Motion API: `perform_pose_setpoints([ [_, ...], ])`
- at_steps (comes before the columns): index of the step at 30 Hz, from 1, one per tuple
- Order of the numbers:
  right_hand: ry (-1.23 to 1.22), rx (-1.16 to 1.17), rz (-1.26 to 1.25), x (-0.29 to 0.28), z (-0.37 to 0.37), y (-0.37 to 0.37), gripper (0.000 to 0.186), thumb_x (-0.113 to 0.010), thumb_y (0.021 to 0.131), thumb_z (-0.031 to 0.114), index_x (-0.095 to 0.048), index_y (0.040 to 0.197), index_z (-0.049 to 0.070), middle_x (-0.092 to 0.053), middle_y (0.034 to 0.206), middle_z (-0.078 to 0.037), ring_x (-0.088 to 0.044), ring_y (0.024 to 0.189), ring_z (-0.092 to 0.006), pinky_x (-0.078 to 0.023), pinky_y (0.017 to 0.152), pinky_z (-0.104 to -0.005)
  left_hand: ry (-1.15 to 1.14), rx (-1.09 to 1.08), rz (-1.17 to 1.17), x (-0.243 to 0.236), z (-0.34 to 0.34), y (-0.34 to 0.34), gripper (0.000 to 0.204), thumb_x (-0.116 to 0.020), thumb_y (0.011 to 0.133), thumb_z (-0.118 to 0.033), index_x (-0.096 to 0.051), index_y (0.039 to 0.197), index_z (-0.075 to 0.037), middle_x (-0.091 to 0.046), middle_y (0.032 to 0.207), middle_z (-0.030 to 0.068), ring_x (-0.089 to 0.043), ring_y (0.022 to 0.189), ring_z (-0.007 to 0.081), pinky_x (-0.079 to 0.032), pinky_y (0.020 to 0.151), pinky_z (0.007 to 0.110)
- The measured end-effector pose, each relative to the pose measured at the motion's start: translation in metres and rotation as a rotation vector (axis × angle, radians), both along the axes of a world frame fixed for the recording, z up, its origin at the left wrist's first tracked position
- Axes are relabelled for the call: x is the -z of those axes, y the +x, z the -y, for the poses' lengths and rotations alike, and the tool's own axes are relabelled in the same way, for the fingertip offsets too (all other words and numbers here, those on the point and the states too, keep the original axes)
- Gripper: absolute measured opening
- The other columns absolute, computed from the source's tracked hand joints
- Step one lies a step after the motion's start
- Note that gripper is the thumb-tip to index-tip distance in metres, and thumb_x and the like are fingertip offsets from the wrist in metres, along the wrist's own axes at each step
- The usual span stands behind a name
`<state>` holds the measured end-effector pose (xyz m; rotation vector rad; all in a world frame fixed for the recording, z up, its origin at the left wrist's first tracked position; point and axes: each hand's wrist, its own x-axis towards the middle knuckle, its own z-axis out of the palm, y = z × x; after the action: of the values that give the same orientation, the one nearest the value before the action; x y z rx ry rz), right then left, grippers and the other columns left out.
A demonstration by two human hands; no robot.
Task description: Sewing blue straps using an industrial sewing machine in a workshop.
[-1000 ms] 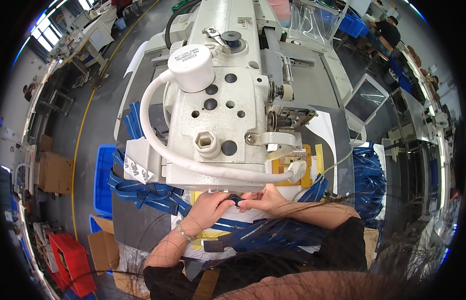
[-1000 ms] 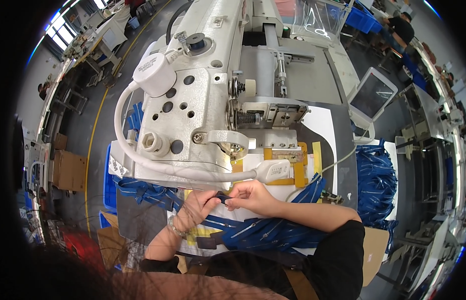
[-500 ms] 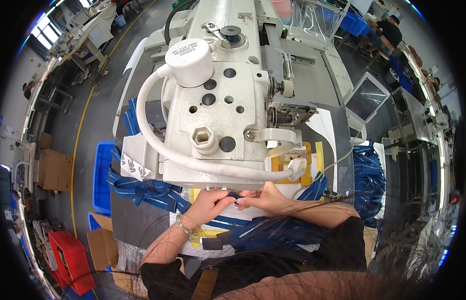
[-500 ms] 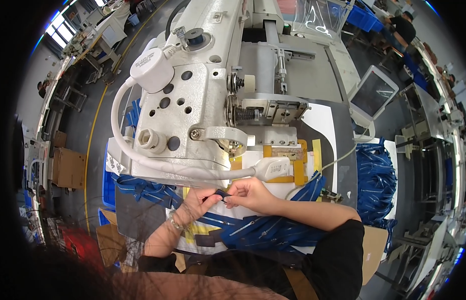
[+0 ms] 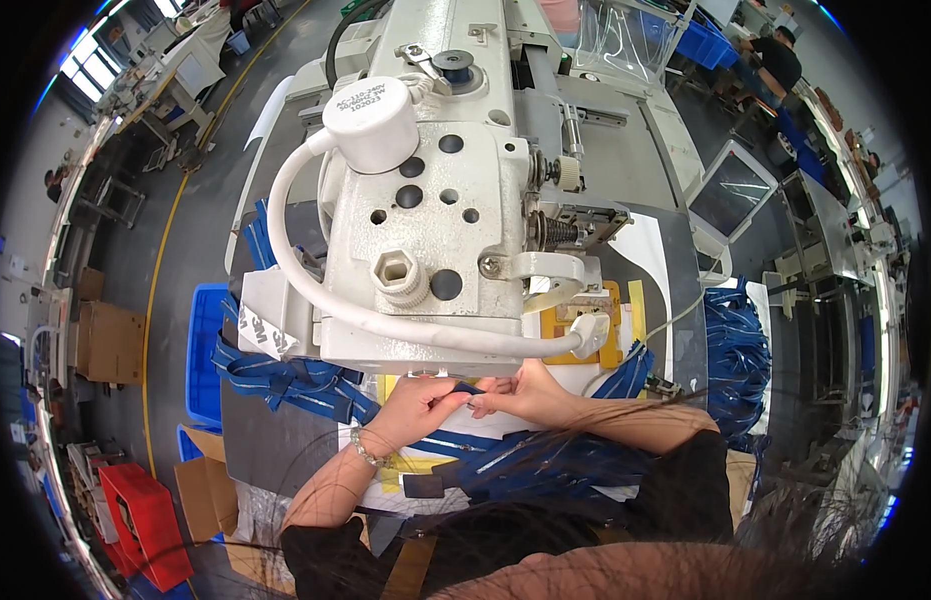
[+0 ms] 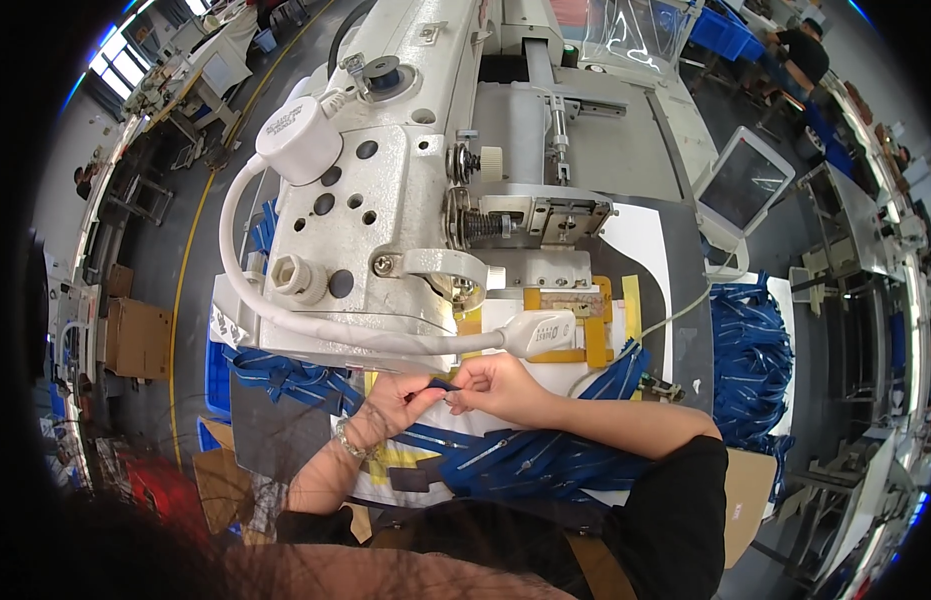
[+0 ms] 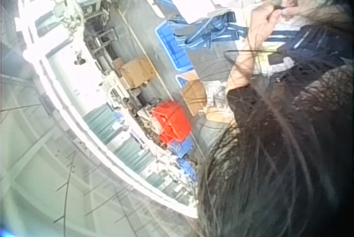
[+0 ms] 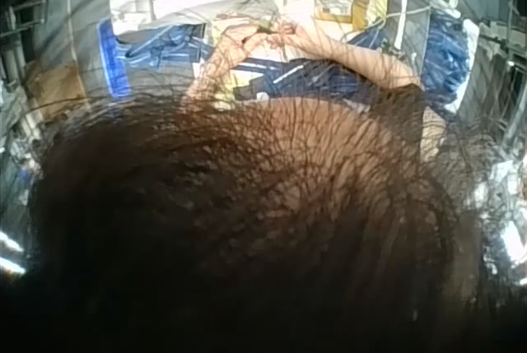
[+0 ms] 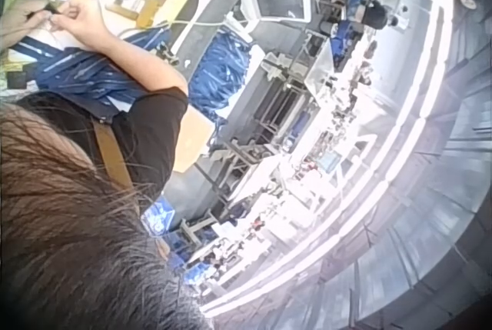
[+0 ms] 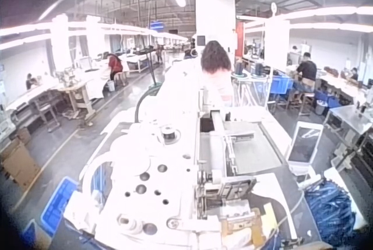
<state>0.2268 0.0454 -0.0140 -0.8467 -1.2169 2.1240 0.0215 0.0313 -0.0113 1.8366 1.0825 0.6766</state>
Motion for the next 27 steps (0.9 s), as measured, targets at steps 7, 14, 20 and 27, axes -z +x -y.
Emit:
perform_pose_setpoints([
  [7, 0.009, -0.010, 0.010, 0.001, -0.001, -0.001, 0.006, -0.062, 0.083, 0.001, -0.058, 0.085, -0.003, -0.063, 0.081, -0.007, -0.063, 0.076, -0.0119, -0.053, 0.071, -0.0238, 0.062, 0.012, -0.044, 0.003, -0.002, 0.001, 0.015, -0.063, 0.083, -0.016, -0.060, 0.076, -0.004, -0.048, 0.055, 0.0080, -0.041, 0.048, 0.0146, -0.036, 0.047, 0.028],
  [14, 0.030, -0.031, 0.045, -0.001, -0.003, -0.002, 0.009, -0.063, 0.082, 0.003, -0.056, 0.081, -0.003, -0.062, 0.076, -0.005, -0.063, 0.074, -0.0119, -0.052, 0.069, -0.0234, -0.027, -0.027, -0.036, 0.000, -0.002, 0.002, 0.024, -0.060, 0.083, -0.019, -0.051, 0.067, -0.003, -0.045, 0.055, 0.0128, -0.045, 0.050, 0.0285, -0.038, 0.054, 0.034],
  [20, 0.496, -0.237, 0.407, -0.019, -0.015, 0.005, 0.018, -0.068, 0.079, 0.014, -0.057, 0.075, 0.000, -0.059, 0.063, -0.005, -0.058, 0.058, -0.0123, -0.046, 0.056, -0.0258, 0.046, 0.174, -0.158, 0.002, -0.008, -0.004, 0.024, -0.055, 0.085, -0.022, -0.051, 0.070, -0.005, -0.049, 0.061, 0.0115, -0.050, 0.059, 0.0291, -0.037, 0.059, 0.036],
  [27, 0.683, -0.335, 0.468, -0.019, -0.020, 0.006, 0.020, -0.065, 0.081, 0.017, -0.055, 0.072, 0.002, -0.058, 0.058, -0.005, -0.057, 0.053, -0.0132, -0.043, 0.051, -0.0266, 0.075, 0.180, -0.086, -0.002, -0.006, 0.003, 0.021, -0.057, 0.085, -0.021, -0.052, 0.073, -0.003, -0.050, 0.062, 0.0107, -0.047, 0.058, 0.0266, -0.037, 0.056, 0.033],
])
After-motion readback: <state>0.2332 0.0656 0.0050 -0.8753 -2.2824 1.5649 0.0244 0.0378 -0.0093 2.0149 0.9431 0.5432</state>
